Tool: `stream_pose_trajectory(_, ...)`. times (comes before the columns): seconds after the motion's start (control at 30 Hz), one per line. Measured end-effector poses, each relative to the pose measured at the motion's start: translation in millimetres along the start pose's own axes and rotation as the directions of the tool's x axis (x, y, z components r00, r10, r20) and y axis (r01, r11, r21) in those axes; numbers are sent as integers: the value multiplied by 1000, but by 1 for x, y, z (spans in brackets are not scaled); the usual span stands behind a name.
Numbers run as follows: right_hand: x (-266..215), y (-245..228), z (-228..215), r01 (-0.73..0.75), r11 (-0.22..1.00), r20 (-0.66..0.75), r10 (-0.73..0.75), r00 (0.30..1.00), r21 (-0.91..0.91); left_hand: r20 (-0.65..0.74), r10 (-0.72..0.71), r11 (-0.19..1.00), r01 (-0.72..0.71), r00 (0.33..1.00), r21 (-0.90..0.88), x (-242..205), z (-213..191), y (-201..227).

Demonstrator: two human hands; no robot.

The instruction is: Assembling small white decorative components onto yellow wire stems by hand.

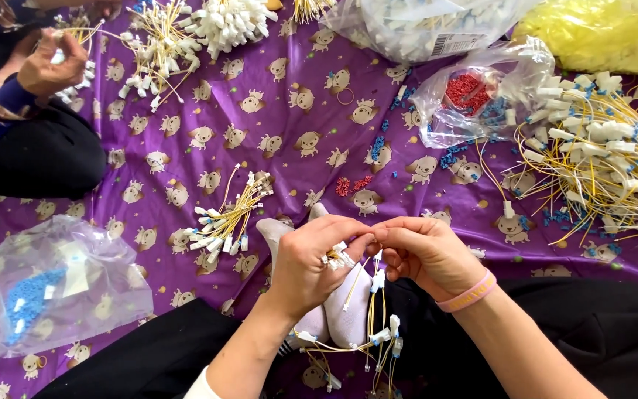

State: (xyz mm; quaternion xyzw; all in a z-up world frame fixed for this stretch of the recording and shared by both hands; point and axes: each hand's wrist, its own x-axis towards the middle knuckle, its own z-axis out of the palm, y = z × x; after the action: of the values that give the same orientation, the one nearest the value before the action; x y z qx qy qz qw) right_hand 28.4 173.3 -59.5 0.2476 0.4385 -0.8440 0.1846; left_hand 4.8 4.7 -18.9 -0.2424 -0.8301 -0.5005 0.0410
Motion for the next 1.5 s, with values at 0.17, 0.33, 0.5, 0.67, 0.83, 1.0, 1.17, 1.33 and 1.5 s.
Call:
stream_pose_trajectory(0.17, -1, 1, 0, 17, 1000, 12, -17, 1000, -10, 90, -20, 999, 23, 996, -32, 6, -15, 3)
stream_pose_trajectory(0.33, 0, 5, -2, 7, 997, 3, -7, 1000, -71, 151, 40, 999, -45, 988, 30, 9, -17, 5)
stream_pose_trajectory(0.5, -2, 3, 4, 14, 991, -3, -14, 1000, -131, 178, 68, 971, -106, 982, 215, 3, -17, 4)
stream_pose_trajectory(0.67, 1, 9, 2, 29, 995, 10, -28, 1000, -91, 159, 81, 971, -113, 984, 209, 1, -12, 1)
stream_pose_trajectory(0.83, -2, 8, 1, 21, 999, 18, -20, 1000, -28, 105, 85, 988, -97, 991, 120, 2, -7, 1)
stream_pose_trajectory(1.0, -6, 5, 6, 60, 995, 34, -58, 998, -83, 252, -438, 836, 494, 863, -237, 3, -10, -3)
stream_pose_trajectory(1.17, -9, 6, 14, 157, 954, 17, -157, 987, -254, 305, -546, 753, 617, 780, -230, 10, -4, -1)
stream_pose_trajectory(1.33, 10, -16, -12, 228, 855, 59, -227, 972, -467, 428, -415, 871, 486, 803, -67, 15, -22, -9)
stream_pose_trajectory(1.5, 25, -1, -19, 303, 164, 291, -95, 952, -939, 387, -383, 808, 508, 839, -300, 21, -61, -19)
